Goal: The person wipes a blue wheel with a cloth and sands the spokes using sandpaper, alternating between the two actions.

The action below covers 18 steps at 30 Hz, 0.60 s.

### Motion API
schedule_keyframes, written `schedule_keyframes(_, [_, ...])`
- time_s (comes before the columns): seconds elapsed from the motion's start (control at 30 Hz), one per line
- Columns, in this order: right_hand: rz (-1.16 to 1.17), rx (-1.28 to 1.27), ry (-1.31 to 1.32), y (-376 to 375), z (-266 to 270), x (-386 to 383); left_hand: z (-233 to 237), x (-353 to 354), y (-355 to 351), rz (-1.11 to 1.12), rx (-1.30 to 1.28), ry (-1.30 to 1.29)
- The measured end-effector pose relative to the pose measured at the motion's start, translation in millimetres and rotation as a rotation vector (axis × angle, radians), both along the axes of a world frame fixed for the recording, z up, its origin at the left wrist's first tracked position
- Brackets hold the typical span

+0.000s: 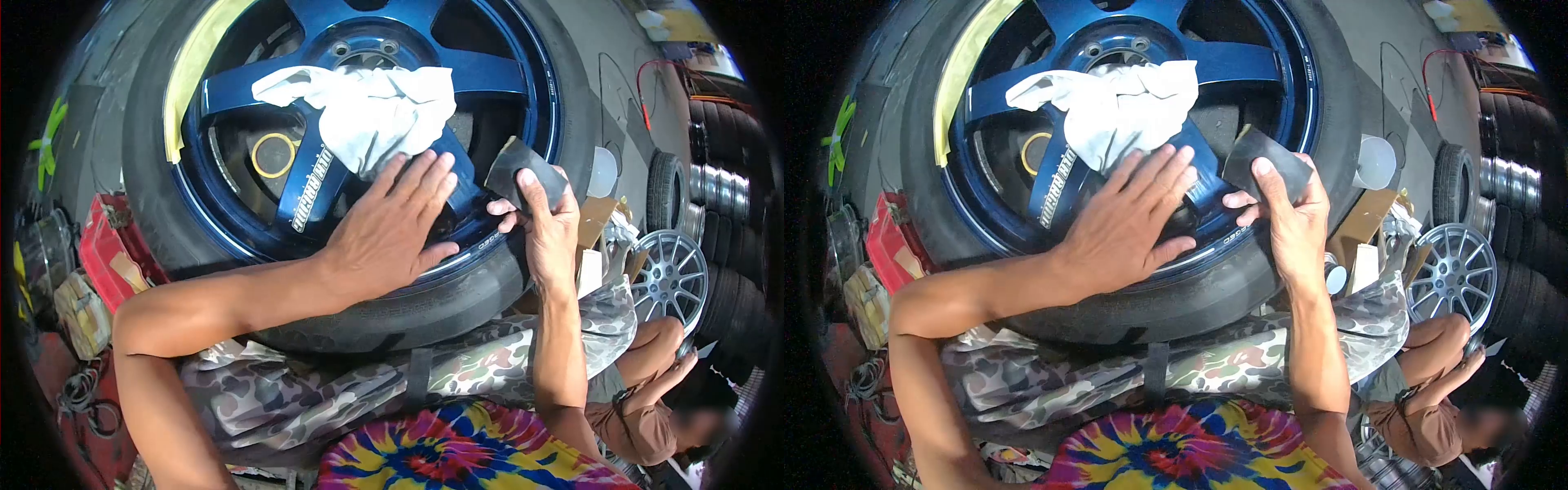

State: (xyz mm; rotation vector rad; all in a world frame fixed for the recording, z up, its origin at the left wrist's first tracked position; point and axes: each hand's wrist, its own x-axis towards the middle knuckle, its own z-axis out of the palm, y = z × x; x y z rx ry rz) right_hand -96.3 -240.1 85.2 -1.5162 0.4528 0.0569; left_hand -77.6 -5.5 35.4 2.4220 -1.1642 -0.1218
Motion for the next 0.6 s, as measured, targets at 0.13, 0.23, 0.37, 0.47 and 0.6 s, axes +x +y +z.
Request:
schedule_keyframes(0.13, [0.000,-0.049,-0.011,1,-2,0,6,0,-2,0.089,0.089,-0.101])
schedule_keyframes(0.23, [0.046,-0.058,-0.023,-2,-4,-1,11,1,-4,0.058,0.159,-0.155])
schedule_keyframes(0.37, [0.023,0.032,-0.003,8,4,1,10,-5,-9,0.028,0.118,-0.134])
schedule_keyframes(0.47, [0.060,0.010,-0.057,11,3,-2,11,-16,-8,-0.007,0.097,-0.099])
schedule_keyframes(0.6, [0.184,-0.349,-0.096,8,-2,-6,7,-22,-6,-0.086,0.093,-0.009])
